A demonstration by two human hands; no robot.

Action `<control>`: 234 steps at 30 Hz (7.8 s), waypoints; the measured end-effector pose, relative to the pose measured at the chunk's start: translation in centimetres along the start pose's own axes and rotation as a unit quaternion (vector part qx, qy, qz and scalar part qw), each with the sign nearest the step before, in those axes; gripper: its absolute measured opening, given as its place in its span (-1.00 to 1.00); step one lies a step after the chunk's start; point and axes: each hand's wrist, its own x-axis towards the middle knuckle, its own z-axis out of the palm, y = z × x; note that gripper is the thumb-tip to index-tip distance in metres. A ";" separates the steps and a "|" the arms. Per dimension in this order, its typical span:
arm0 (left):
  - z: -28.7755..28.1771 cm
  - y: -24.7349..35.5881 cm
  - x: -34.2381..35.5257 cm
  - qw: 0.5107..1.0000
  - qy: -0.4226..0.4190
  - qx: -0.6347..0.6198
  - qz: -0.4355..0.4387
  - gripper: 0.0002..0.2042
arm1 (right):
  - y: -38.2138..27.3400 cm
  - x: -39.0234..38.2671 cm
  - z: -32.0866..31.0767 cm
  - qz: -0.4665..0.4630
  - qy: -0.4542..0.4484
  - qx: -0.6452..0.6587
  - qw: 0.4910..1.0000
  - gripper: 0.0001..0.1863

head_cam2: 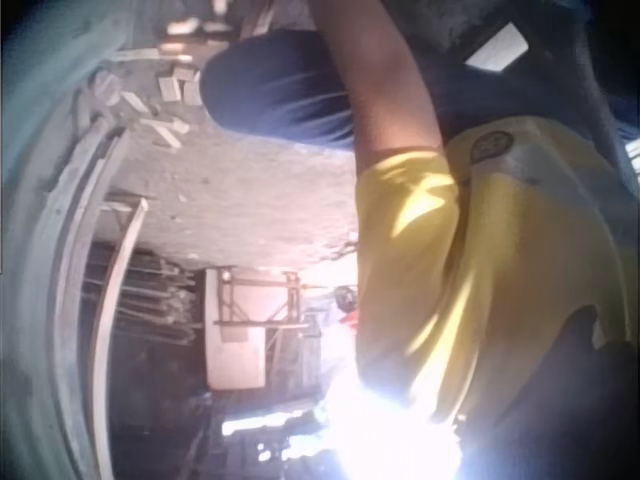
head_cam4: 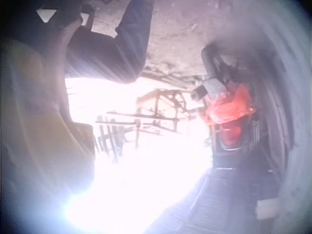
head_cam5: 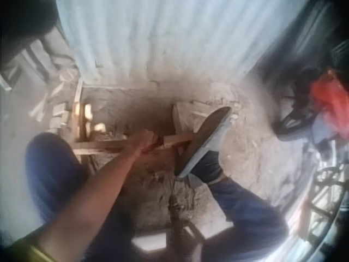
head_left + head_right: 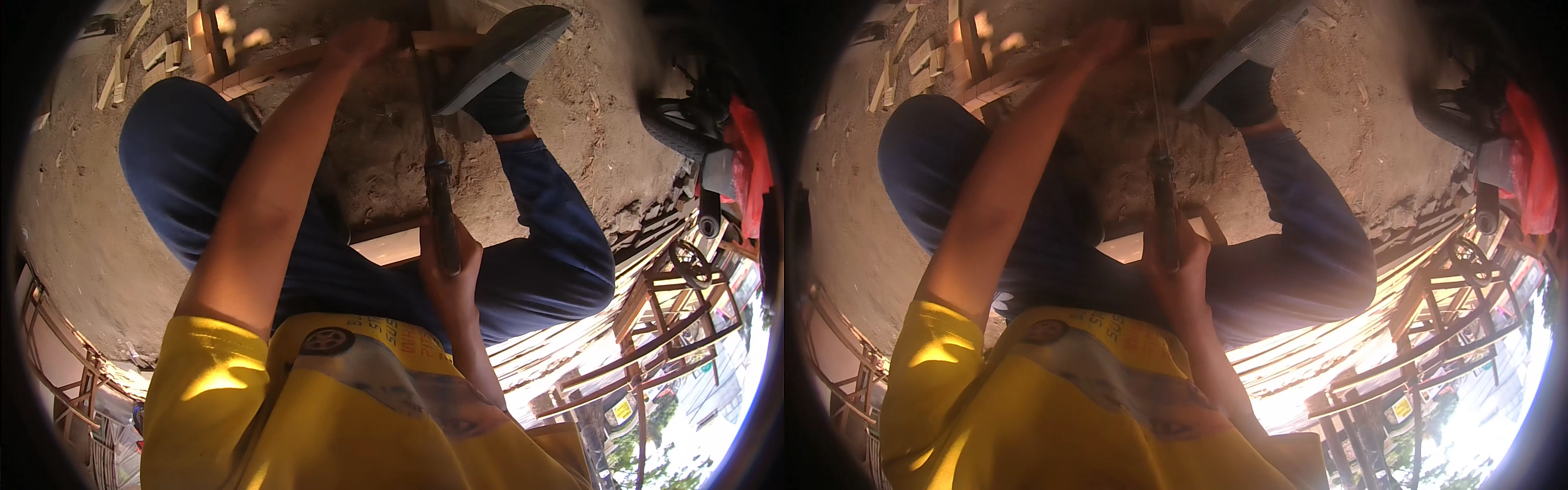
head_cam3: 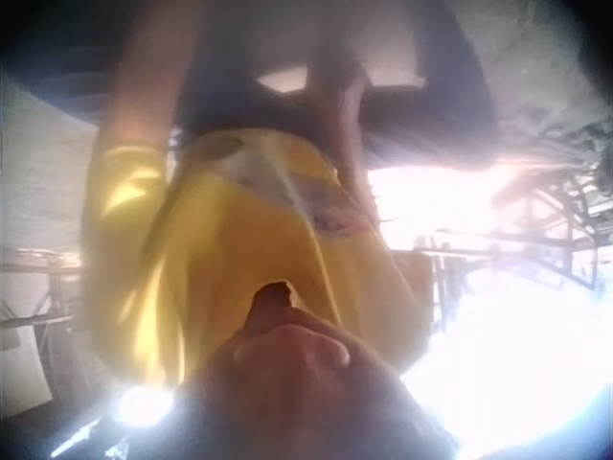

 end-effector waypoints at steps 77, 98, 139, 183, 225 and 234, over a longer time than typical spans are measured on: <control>1.7 0.5 -0.1 0.996 -0.008 0.088 -0.029 -0.62 | -4.3 2.0 -1.6 0.123 -0.018 0.075 0.989 -0.82; 1.9 -0.1 -0.9 0.985 -0.033 0.157 -0.064 -0.71 | -2.9 -1.4 -3.3 0.136 -0.029 0.106 0.985 -0.83; -0.3 0.3 -1.3 0.991 0.027 0.078 -0.107 -0.58 | -2.4 -2.7 -3.8 0.091 -0.018 0.091 0.992 -0.87; 3.6 -1.5 0.4 0.990 0.054 0.084 -0.101 -0.62 | -2.8 -2.3 -3.1 0.077 -0.020 0.057 0.995 -0.84; -0.6 5.0 -3.9 0.974 0.217 0.024 -0.064 -0.50 | 1.5 3.3 1.3 0.016 0.034 0.097 0.995 -0.78; -0.4 5.6 -3.4 0.977 0.211 0.030 -0.019 -0.47 | 2.4 0.1 -1.4 0.043 0.071 0.080 0.993 -0.84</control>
